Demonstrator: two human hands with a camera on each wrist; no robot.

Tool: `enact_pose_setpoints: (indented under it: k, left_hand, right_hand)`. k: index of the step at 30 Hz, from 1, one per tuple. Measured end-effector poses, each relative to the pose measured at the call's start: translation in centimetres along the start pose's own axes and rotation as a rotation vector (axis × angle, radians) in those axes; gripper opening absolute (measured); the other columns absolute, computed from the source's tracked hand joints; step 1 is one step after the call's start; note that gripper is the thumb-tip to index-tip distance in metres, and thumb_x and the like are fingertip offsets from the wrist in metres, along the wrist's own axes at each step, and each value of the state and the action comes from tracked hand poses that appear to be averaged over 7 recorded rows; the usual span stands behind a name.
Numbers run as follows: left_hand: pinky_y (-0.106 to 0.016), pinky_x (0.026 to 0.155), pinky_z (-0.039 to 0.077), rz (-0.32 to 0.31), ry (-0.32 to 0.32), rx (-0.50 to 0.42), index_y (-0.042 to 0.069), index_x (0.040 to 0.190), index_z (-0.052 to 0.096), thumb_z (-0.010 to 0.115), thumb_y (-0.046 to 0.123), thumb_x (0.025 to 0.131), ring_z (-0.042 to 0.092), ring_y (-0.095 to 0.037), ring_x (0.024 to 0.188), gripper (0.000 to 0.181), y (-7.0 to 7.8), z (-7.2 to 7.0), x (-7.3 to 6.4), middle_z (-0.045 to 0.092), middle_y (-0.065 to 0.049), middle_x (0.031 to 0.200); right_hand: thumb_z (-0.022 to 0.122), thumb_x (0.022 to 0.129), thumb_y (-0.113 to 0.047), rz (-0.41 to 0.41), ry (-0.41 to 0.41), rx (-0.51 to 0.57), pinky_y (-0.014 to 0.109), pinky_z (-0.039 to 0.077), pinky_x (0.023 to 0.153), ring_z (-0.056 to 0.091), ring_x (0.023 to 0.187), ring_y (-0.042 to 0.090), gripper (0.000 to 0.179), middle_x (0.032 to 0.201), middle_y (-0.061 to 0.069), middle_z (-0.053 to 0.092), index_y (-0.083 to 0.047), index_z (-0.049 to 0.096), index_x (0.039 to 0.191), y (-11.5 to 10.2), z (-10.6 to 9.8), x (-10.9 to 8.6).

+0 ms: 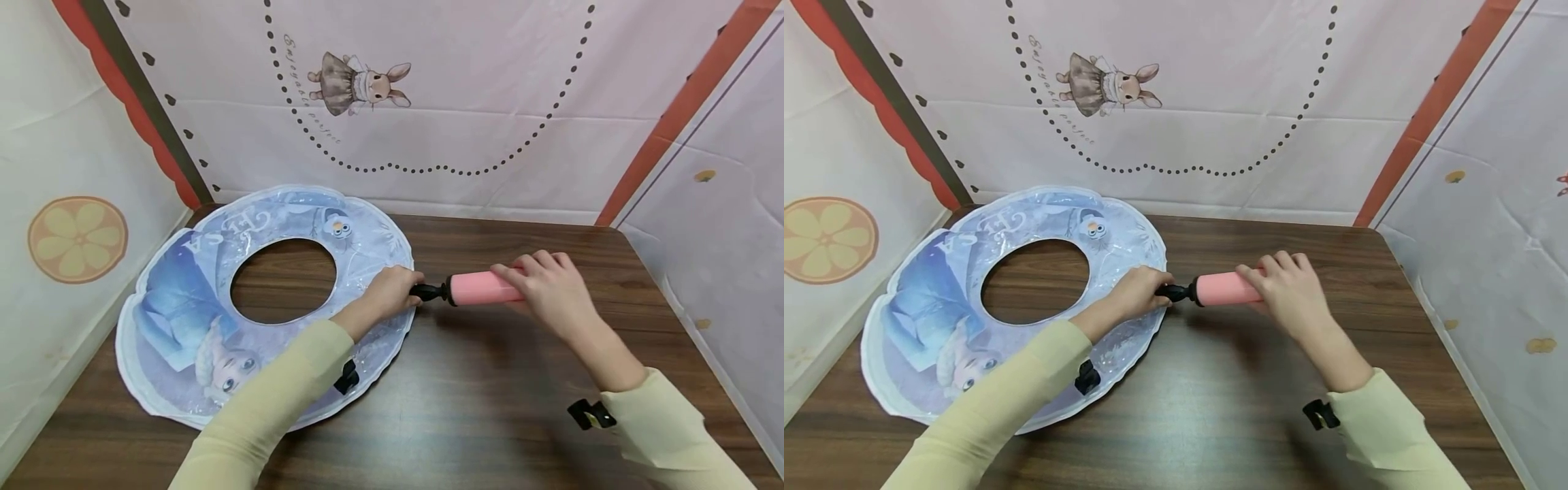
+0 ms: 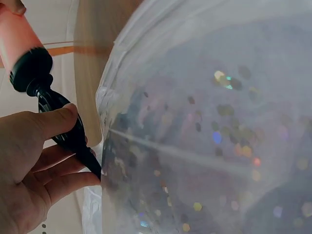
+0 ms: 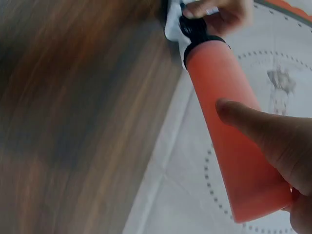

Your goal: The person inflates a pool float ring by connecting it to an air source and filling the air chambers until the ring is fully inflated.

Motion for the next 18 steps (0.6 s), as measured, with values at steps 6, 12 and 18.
enact_pose_setpoints:
  k: [6, 12, 18]
  left_hand:
    - [-0.035, 0.07, 0.047, 0.015, -0.01, -0.004, 0.014, 0.09, 0.066, 0.074, 0.026, 0.076, 0.062, -0.018, 0.077, 0.02, -0.3, 0.0, 0.0, 0.068, -0.001, 0.083]
    - [-0.035, 0.071, 0.048, 0.01, -0.041, -0.017, 0.014, 0.092, 0.066, 0.073, 0.029, 0.077, 0.063, -0.018, 0.078, 0.022, -0.6, 0.1, -0.1, 0.068, 0.0, 0.084]
    - [-0.036, 0.073, 0.048, 0.017, -0.04, -0.02, 0.013, 0.093, 0.066, 0.073, 0.029, 0.077, 0.063, -0.019, 0.079, 0.023, -0.7, 0.0, -0.1, 0.068, -0.001, 0.085]
  right_hand:
    - [0.086, 0.055, -0.033, 0.009, -0.03, -0.008, 0.045, 0.042, 0.069, 0.056, 0.085, 0.031, 0.061, 0.089, 0.009, 0.064, -0.019, 0.064, 0.11, -0.7, 0.5, 0.0]
    - [0.085, 0.056, -0.037, 0.014, -0.052, 0.009, 0.046, 0.042, 0.067, 0.057, 0.085, 0.033, 0.065, 0.09, 0.01, 0.065, -0.02, 0.063, 0.114, 0.7, -1.0, -1.6]
    - [0.072, 0.067, -0.053, 0.069, -0.053, 0.017, 0.048, 0.04, 0.063, 0.057, 0.08, 0.035, 0.058, 0.088, 0.01, 0.064, -0.021, 0.063, 0.115, 4.2, -4.2, -4.1]
Point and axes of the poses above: each hand's wrist, its own x-axis towards the middle knuckle, its own z-axis out of the palm, y = z × x, the point moved 7 cm from there along x, towards the middle knuckle
